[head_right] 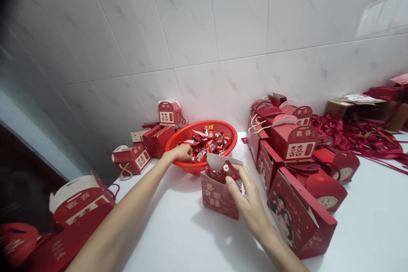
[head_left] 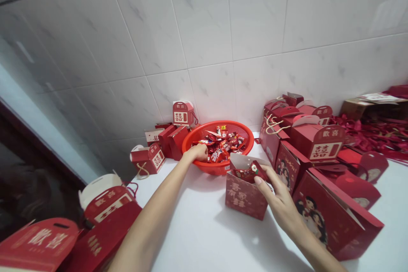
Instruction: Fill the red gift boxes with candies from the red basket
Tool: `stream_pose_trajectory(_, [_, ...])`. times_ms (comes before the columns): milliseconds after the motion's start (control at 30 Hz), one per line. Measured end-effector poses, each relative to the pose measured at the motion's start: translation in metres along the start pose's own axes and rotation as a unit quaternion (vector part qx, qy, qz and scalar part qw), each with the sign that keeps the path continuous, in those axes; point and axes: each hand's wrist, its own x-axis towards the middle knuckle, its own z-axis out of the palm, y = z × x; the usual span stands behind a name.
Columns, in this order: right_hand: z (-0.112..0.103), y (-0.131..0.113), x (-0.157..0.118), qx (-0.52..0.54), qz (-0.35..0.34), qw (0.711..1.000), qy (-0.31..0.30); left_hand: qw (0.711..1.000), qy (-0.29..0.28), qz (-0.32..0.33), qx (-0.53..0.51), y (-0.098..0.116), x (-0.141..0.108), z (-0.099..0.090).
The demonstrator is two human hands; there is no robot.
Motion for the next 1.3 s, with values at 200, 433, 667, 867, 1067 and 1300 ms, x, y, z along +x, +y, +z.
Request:
stream_pose_trajectory(200, [0.000, 0.005, 0.000, 0.015, 0.014, 1.000, -0.007, 1.000, 0.003, 0.002, 0.005, -0.002, 0.000, 0.000])
stream_pose_trajectory(433, [0.001, 0.005, 0.003, 0.012, 0.029, 0.999, -0.005, 0.999, -0.026, 0.017, -0.008, -0.005, 0.005, 0.003])
stream_pose_trajectory(667, [0.002, 0.004, 0.007, 0.019, 0.015, 1.000, -0.013, 0.998, -0.007, 0.018, -0.052, -0.007, 0.005, 0.005])
stream_pose_trajectory(867, [0.001, 0.001, 0.012, 0.004, -0.018, 1.000, -0.018, 0.992, 0.061, 0.029, -0.108, -0.005, 0.000, 0.001])
stream_pose_trajectory(1067, [-0.002, 0.001, 0.016, -0.003, -0.032, 0.999, -0.003, 0.974, 0.097, 0.079, -0.189, 0.003, -0.023, -0.026])
stream_pose_trajectory(1300, [-0.002, 0.005, 0.018, -0.004, -0.034, 0.999, -0.006, 0.842, 0.090, 0.308, -0.435, 0.043, -0.076, -0.053])
